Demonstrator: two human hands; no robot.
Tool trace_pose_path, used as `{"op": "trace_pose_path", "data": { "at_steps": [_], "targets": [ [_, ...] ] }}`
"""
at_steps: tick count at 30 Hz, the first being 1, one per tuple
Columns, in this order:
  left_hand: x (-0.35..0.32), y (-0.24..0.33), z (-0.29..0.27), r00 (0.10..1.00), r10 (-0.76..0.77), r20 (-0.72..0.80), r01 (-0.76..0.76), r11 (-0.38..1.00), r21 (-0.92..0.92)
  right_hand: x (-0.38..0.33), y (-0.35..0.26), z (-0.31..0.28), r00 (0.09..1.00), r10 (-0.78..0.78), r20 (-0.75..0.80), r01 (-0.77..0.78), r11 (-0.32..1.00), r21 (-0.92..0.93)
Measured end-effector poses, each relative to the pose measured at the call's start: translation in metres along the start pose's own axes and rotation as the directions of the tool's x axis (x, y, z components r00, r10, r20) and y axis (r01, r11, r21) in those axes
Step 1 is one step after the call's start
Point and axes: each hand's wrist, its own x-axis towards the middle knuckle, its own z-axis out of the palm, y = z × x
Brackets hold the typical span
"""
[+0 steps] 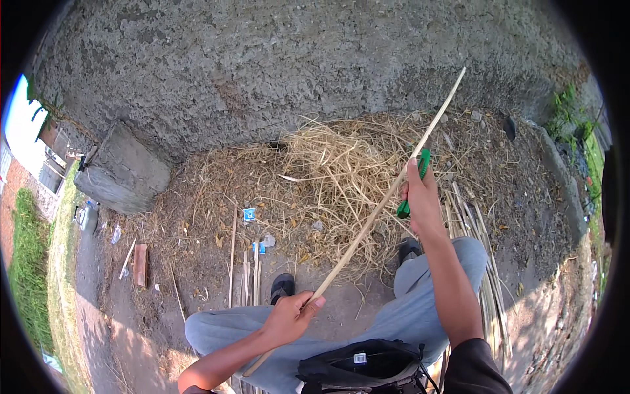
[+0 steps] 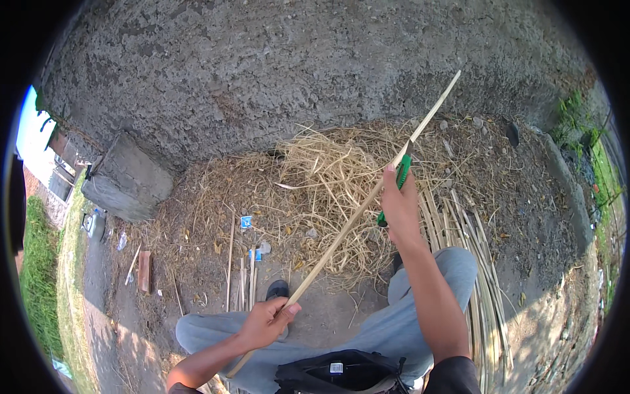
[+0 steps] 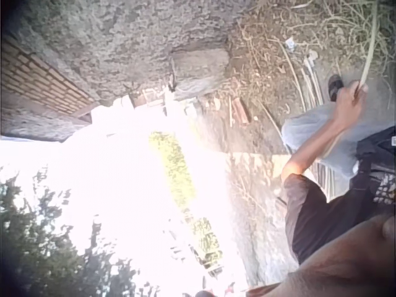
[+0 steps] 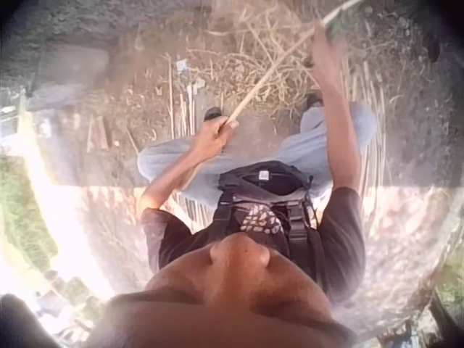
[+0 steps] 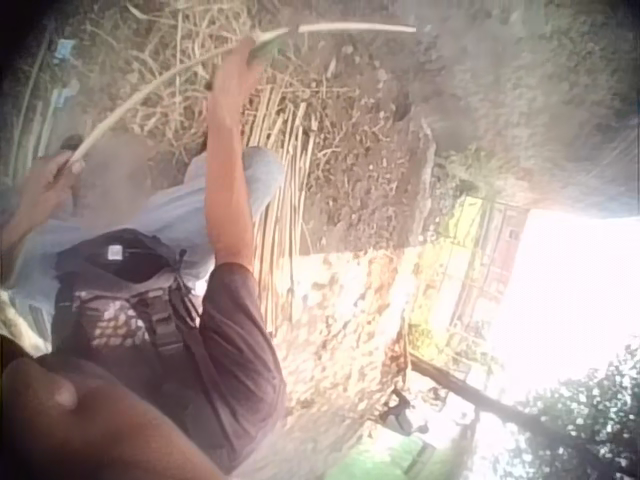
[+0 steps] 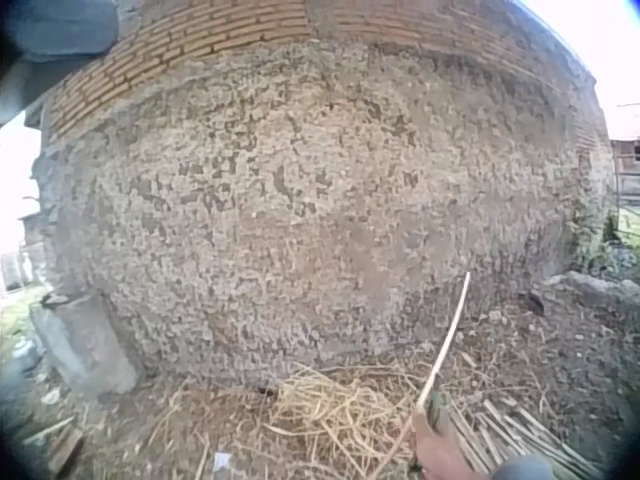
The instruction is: The person strips bark from a bamboo pole using a green utility knife.
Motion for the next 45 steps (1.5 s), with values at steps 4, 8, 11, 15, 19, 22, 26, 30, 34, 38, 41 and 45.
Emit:
{"op": "trace_pose_path", "data": {
  "at_steps": [4,8,11,15,19,22,26,30,34,38,41,45],
  "targets": [
    [0.031,-0.011,0.003,1.000,0.018,0.017,-0.015,0.987,-0.162,-0.039,-0.006,0.011,0.909,-0.377,0.176,0.414,0.785,-0.460],
    [0.049,0.000,0.002,1.000,0.007,0.005,-0.005,0.955,-0.297,-0.073,0.022,0.017,0.610,-0.628,0.484,0.785,0.394,-0.479],
    [0.045,0.005,-0.002,0.999,-0.046,0.018,0.049,0.909,-0.414,-0.099,0.027,0.020,0.681,-0.406,0.610,0.724,0.499,-0.476],
    [0.041,0.006,-0.001,0.998,-0.015,-0.061,-0.012,0.914,-0.407,-0.104,0.034,0.021,0.608,-0.413,0.678,0.779,0.474,-0.411],
    [0.037,0.005,0.003,0.995,-0.035,-0.096,-0.012,0.895,-0.447,-0.110,0.037,0.025,0.519,-0.569,0.638,0.847,0.442,-0.295],
    [0.035,-0.001,0.002,0.994,-0.054,-0.095,-0.001,0.862,-0.506,-0.124,0.032,0.027,0.623,-0.460,0.632,0.766,0.525,-0.372],
    [0.032,-0.006,0.004,0.990,-0.032,-0.141,-0.044,0.865,-0.500,-0.127,0.034,0.033,0.730,-0.383,0.566,0.664,0.590,-0.458],
    [0.029,-0.011,0.005,0.987,-0.020,-0.162,-0.066,0.859,-0.507,-0.114,0.050,0.032,0.576,-0.472,0.667,0.810,0.436,-0.391],
    [0.028,-0.013,0.004,0.987,-0.048,-0.151,-0.045,0.830,-0.556,-0.122,0.053,0.034,0.541,-0.415,0.731,0.826,0.427,-0.369],
    [0.028,-0.011,0.002,0.988,-0.058,-0.144,-0.029,0.841,-0.540,-0.132,0.049,0.036,0.550,-0.349,0.758,0.811,0.440,-0.386],
    [0.029,-0.012,0.004,0.985,-0.038,-0.169,-0.060,0.839,-0.540,-0.134,0.053,0.037,0.498,-0.424,0.756,0.841,0.448,-0.303],
    [0.031,-0.020,0.009,0.959,0.039,-0.280,-0.132,0.937,-0.324,-0.136,0.054,0.039,0.513,-0.448,0.733,0.833,0.466,-0.298]
  ]
}}
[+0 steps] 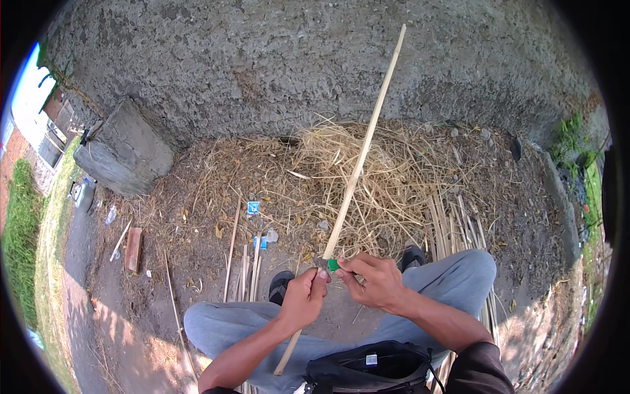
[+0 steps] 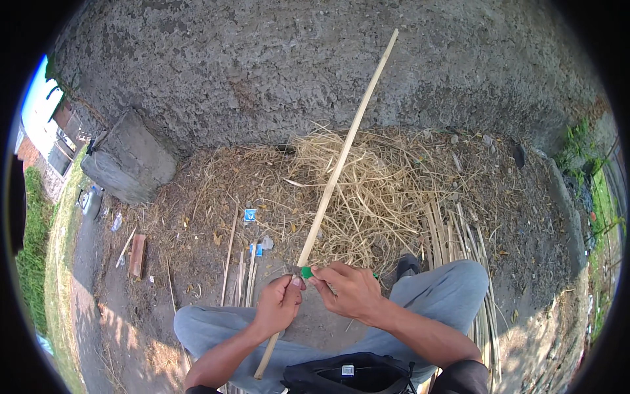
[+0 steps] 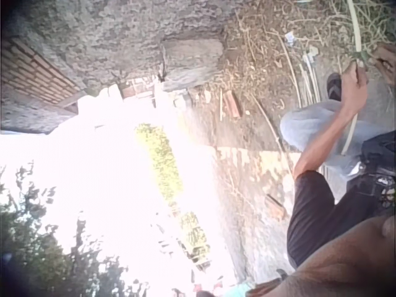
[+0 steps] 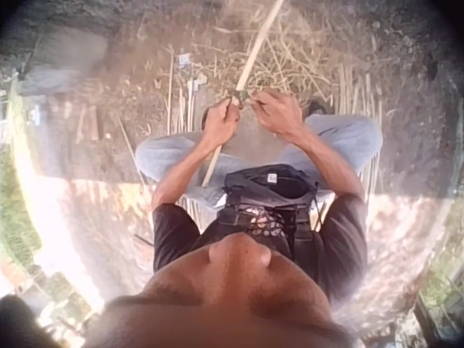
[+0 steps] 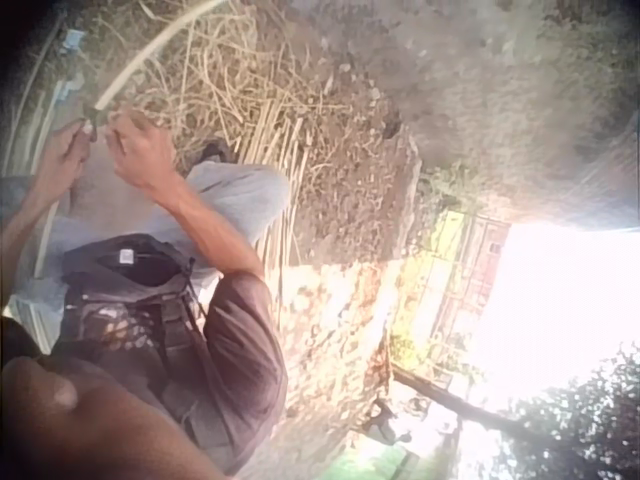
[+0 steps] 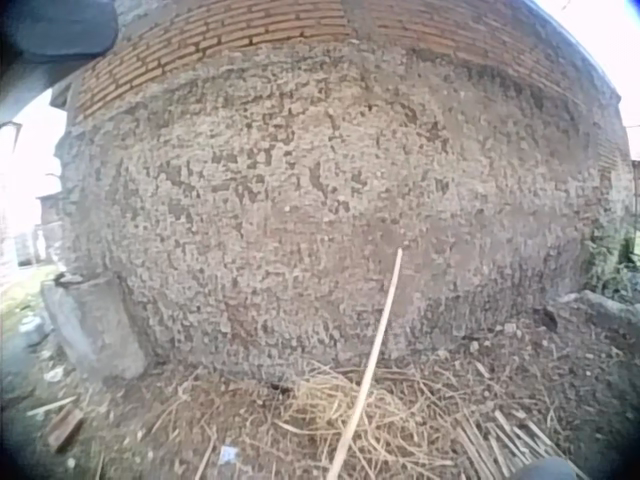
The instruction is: The person strips bark from a bamboo pole using a green utility knife.
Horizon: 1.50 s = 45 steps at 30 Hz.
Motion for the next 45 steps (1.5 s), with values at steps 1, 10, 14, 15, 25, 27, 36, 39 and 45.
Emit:
{"op": "trace_pose_path", "data": {
  "at_steps": [1,10,14,15,25,27,36,39,45],
  "targets": [
    [0.000,0.000,0.000,1.000,0.015,-0.019,-0.014,0.997,0.075,0.000,0.000,0.001,1.000,0.003,-0.022,-0.003,0.999,0.034],
    [-0.007,0.014,0.002,0.997,0.060,-0.050,-0.044,0.960,0.276,0.004,0.006,0.002,0.990,-0.077,-0.114,0.067,0.994,-0.091],
    [-0.020,0.013,0.005,1.000,0.025,0.001,-0.024,0.958,0.286,0.024,0.023,-0.007,0.966,0.095,-0.242,-0.136,0.978,-0.159],
    [-0.021,0.010,0.004,0.999,0.032,0.009,-0.033,0.957,0.289,0.027,0.027,-0.012,0.968,0.090,-0.233,-0.130,0.978,-0.161],
    [-0.066,-0.007,0.009,0.964,-0.061,0.260,-0.027,0.946,0.322,0.060,0.119,-0.092,0.717,0.458,-0.526,-0.624,0.758,-0.191],
    [-0.055,-0.010,0.000,0.977,-0.035,0.212,-0.017,0.971,0.240,0.044,0.118,-0.078,0.766,0.337,-0.547,-0.480,0.867,-0.137],
    [-0.039,-0.002,-0.022,0.976,-0.208,0.058,0.215,0.959,-0.186,0.016,0.037,-0.040,0.947,0.241,-0.213,-0.219,0.968,0.124],
    [-0.037,-0.004,-0.018,0.981,-0.191,0.033,0.194,0.967,-0.164,0.013,0.025,-0.026,0.967,0.217,-0.135,-0.199,0.971,0.135],
    [-0.036,-0.006,-0.011,0.972,-0.217,0.093,0.231,0.956,-0.182,0.005,0.015,-0.008,0.990,0.129,-0.055,-0.123,0.987,0.100]
  ]
}}
